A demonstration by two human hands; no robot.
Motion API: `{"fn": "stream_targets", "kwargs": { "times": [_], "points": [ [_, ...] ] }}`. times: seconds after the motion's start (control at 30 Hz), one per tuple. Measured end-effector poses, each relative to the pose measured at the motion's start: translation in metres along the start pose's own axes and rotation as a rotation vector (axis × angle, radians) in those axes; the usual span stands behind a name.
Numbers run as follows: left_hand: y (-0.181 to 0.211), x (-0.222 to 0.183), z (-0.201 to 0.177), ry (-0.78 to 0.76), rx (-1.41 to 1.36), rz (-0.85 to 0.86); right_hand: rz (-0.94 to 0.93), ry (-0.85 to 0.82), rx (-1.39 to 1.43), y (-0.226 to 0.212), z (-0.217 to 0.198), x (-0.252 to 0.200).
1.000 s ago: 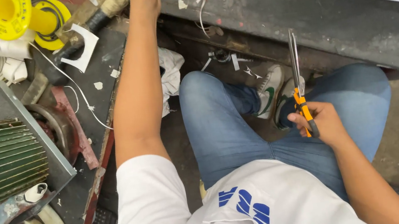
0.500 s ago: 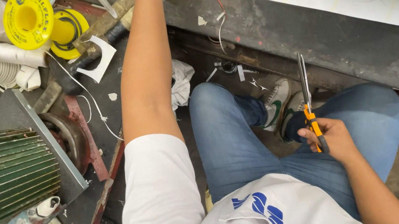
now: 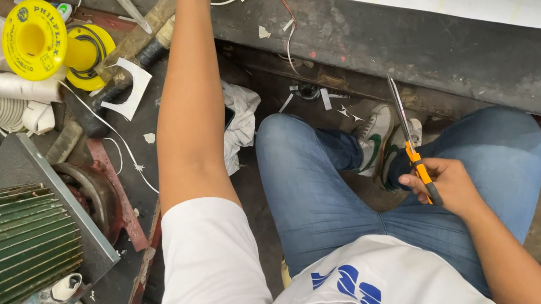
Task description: Cutting a curved shape out of insulation paper using scissors while following a template line.
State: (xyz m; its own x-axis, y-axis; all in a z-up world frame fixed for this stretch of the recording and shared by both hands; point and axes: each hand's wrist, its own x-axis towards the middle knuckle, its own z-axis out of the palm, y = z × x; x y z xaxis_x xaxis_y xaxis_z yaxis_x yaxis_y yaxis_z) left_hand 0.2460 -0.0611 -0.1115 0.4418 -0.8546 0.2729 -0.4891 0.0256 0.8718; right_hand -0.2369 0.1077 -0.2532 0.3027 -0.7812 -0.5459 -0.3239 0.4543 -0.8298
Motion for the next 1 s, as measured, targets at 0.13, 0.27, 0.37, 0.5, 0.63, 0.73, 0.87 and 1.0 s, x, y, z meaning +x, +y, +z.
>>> {"fn": "stream_targets", "kwargs": {
  "times": [0.13, 0.27, 0.37, 0.5, 0.63, 0.73, 0.87, 1.0],
  "points": [
    [0.000, -0.015, -0.005, -0.005, 0.087, 0.015, -0.001, -0.008, 0.006, 0.009, -0.002, 0.003],
    [-0.003, -0.023, -0.005, -0.017, 0.174, 0.032, -0.007, -0.010, 0.029, 0.004, -0.002, 0.000],
    [-0.005, -0.025, -0.004, -0.022, 0.238, 0.047, 0.002, -0.014, 0.028, 0.011, -0.001, -0.004],
    [0.000, -0.015, -0.005, -0.002, 0.324, 0.090, -0.016, -0.011, 0.013, 0.007, 0.000, 0.002],
    [0.005, -0.005, -0.006, 0.020, 0.403, 0.132, -0.020, 0.007, 0.037, 0.009, 0.002, 0.005],
    [0.004, -0.010, -0.003, 0.021, 0.454, 0.139, -0.004, 0.005, 0.030, 0.007, 0.001, 0.003],
    [-0.001, -0.019, -0.005, 0.025, 0.534, 0.137, -0.010, 0.003, 0.019, 0.014, 0.002, 0.006],
    [-0.009, -0.028, -0.004, 0.015, 0.618, 0.137, -0.015, 0.003, 0.015, 0.010, 0.001, 0.004]
  ]
}}
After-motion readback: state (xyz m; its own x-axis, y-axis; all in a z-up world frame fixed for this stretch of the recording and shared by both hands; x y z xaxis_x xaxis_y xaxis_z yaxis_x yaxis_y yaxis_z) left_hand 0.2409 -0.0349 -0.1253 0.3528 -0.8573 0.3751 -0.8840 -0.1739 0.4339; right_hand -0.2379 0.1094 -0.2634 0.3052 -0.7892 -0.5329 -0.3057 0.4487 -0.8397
